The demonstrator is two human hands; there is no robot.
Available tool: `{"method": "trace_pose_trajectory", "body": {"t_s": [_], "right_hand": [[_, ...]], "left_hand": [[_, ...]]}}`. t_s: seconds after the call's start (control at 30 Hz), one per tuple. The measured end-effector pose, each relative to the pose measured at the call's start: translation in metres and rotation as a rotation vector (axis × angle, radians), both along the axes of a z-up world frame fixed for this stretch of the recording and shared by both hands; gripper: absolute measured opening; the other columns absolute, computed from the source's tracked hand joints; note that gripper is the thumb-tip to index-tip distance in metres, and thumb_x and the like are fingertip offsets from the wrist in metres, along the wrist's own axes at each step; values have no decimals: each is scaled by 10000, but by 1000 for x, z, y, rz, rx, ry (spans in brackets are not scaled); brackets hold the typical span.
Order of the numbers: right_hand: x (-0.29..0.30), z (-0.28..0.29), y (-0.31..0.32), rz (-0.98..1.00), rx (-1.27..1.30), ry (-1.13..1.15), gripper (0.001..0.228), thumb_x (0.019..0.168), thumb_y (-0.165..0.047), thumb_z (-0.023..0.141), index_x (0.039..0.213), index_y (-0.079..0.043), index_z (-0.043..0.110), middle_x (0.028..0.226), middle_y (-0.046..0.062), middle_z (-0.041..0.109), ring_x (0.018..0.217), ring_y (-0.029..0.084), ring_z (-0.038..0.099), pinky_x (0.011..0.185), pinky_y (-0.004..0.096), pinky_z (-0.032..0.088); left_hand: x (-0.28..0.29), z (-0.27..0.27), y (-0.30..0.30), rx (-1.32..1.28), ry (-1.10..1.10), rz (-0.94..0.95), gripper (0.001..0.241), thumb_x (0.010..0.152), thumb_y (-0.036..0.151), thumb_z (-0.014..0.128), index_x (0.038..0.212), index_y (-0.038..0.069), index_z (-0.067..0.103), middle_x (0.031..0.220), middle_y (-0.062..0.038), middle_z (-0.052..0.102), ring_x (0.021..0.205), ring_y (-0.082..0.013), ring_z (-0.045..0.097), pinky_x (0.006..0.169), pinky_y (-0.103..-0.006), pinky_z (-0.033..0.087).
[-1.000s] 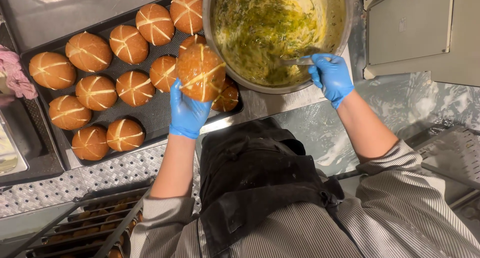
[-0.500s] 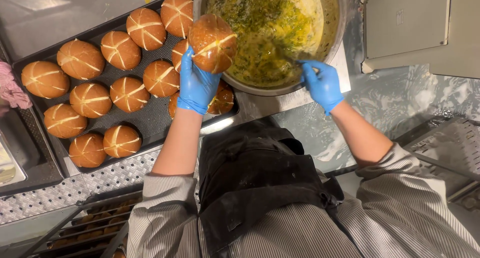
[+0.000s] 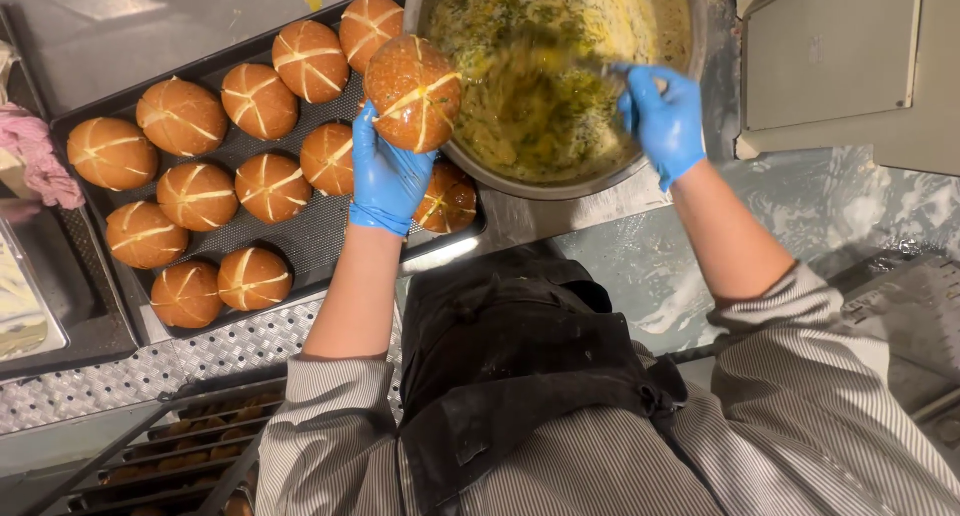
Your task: Dipping cross-cut bread rolls into a garlic herb butter mixture and arranging them on a baking tray.
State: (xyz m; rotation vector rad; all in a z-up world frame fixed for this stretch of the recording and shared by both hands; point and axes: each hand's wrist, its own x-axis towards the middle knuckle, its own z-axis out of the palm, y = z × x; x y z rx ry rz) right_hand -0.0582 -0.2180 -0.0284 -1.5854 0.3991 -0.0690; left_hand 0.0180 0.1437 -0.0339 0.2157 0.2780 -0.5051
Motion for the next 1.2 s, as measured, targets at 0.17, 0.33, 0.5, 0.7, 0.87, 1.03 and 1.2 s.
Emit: {"method": "trace_pose_trajectory", "body": {"t_s": [0.17,0.33,0.5,0.7,0.87,1.03,1.2], "right_hand": [[38,-33,-28,100,-516,-309,289,1176,-182,574,1305,34,716,931,62,659,749,99,589,664,235,476],[27,-36,-4,110,-387,-136,303,1148,-212,577,1323,-3,708,858,23,657,658,61,552,589,210,452],[-4,-30,11,-52,136,212,225,1081,-203,603,1086,8,679,768,55,649,547,112,530,456,262,384],[-32,-21,0,-171,448,342,209,1028,-189,625,1079,-2,703,753,73,673,476,141,528,408,273,393],[-58,16,-5,-159,195,151,243,1073,-183,609,1176,19,697,796,68,669,517,116,536,431,258,400],[-79,34,-16,-202,-80,12,277,1115,-202,595,1242,19,702,803,53,655,543,89,542,446,232,393],[-95,29,-21,-264,-132,-35,297,1143,-217,586,1246,22,729,809,32,645,550,78,531,464,228,383]], "left_hand": [[-3,3,6,4,-10,9,525,1046,305,576,1494,61,453,1535,-127,525,1427,-302,526,1228,-473,461],[-8,12,12,23,-18,-20,538,1033,308,590,1497,69,459,1535,-123,532,1428,-299,524,1220,-463,466],[-11,4,19,-57,37,-42,548,1034,301,597,1504,61,453,1558,-123,501,1441,-310,502,1221,-471,450],[-10,18,15,19,-46,-145,648,956,296,639,1528,96,411,1586,-118,466,1482,-313,467,1271,-476,410],[9,18,0,125,-167,-315,698,979,279,649,1580,51,377,1599,-146,474,1493,-314,470,1285,-465,390],[39,24,-45,497,-509,-439,719,945,185,695,1574,106,354,1530,-135,508,1452,-279,508,1263,-423,431],[45,14,-100,1714,-1310,-641,814,744,328,831,1437,120,457,1288,-187,595,1194,-321,609,1054,-421,549]]}}
